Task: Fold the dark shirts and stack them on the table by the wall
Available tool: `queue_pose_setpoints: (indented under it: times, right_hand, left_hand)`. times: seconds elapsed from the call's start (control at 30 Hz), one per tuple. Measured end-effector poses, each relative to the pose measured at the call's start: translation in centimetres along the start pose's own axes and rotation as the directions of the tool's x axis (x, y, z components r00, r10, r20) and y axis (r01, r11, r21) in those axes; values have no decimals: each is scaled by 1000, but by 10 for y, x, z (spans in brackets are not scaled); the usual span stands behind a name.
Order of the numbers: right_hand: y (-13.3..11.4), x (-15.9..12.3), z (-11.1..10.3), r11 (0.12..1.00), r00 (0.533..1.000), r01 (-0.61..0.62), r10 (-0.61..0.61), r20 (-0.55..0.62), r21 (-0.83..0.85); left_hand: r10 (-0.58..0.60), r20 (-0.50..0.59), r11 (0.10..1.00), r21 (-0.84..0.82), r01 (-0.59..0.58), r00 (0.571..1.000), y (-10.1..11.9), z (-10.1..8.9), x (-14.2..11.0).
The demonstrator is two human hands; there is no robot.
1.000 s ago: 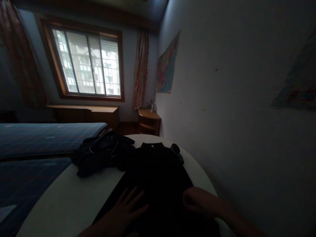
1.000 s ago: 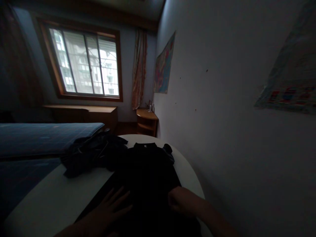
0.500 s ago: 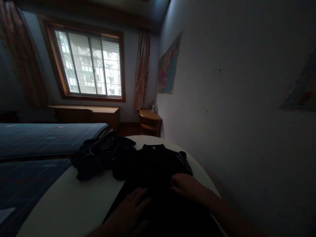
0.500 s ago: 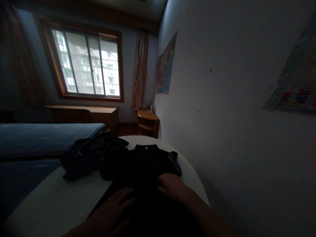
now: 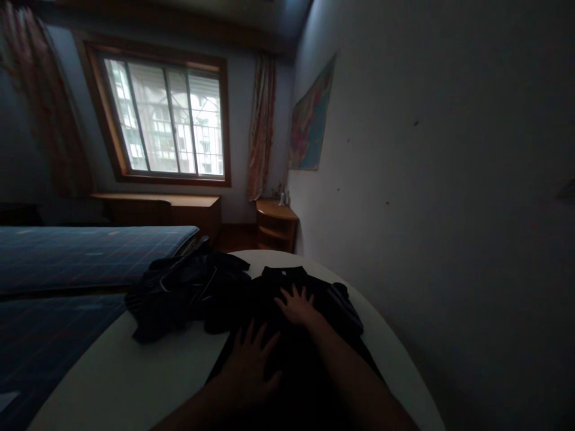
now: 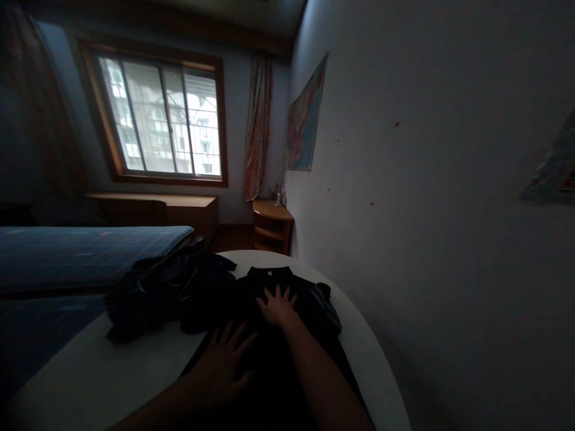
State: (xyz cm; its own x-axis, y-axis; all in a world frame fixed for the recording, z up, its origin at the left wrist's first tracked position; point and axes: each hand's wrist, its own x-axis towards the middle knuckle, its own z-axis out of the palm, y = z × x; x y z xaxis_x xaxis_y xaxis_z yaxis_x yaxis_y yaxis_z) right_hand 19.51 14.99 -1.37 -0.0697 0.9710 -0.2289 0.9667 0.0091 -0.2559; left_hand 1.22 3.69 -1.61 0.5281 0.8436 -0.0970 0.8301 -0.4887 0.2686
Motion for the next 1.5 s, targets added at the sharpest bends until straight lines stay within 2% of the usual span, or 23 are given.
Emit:
queue_pose_setpoints:
  times: [0.1,0.3,0.43,0.5,0.57,0.67,0.73,0.77,0.87,0.93,1.1,1.23,1.33,1.43,1.5]
  right_hand:
    - [-1,24,2,1000,1000,-26,26,-18,-9]
    - [-1,63,2,999,996,-32,33,-80,22]
    - [1,74,-2,998,994,8,-2,-110,56]
    - [4,74,-3,994,982,53,-35,-183,95]
    - [8,69,-2,979,947,126,-71,-314,157]
    - [13,57,-1,951,839,225,-80,-539,210]
    - [16,44,-1,947,783,271,-112,-612,174]
    - [17,37,-1,946,774,292,-148,-616,140]
    - [21,15,4,944,785,327,-249,-567,38]
    - [25,0,10,949,807,317,-269,-525,0]
    - [33,-32,26,968,879,248,-209,-430,36]
    - [32,-51,30,973,892,225,-187,-411,44]
    - [31,-60,34,990,909,132,-99,-404,54]
    - [33,-66,40,998,917,36,-12,-400,54]
    - [36,-68,41,999,917,10,6,-398,37]
  left_hand:
    - [-20,3,1000,10,20,1000,2,-2,10]
    - [16,-35,999,-34,-17,999,-4,3,17]
    - [-29,-44,999,-42,27,999,-17,0,22]
    - [-43,-49,999,-34,41,998,-21,-1,25]
    - [-50,-58,999,-23,49,997,-23,-1,27]
    - [-81,-76,997,-21,79,994,-23,1,26]
    - [-93,-92,996,-10,92,991,-21,2,25]
    - [-97,-102,995,0,97,990,-21,3,24]
    - [-101,-127,993,45,108,987,-22,7,20]
    - [-93,-140,992,78,104,986,-23,10,14]
    - [-73,-162,989,115,92,984,-20,16,-8]
    - [39,-148,995,100,-24,988,-15,19,-24]
    - [112,-102,991,81,-104,988,-11,20,-31]
    - [124,-64,991,57,-121,990,-6,19,-36]
    - [105,-51,993,60,-101,993,-1,16,-37]
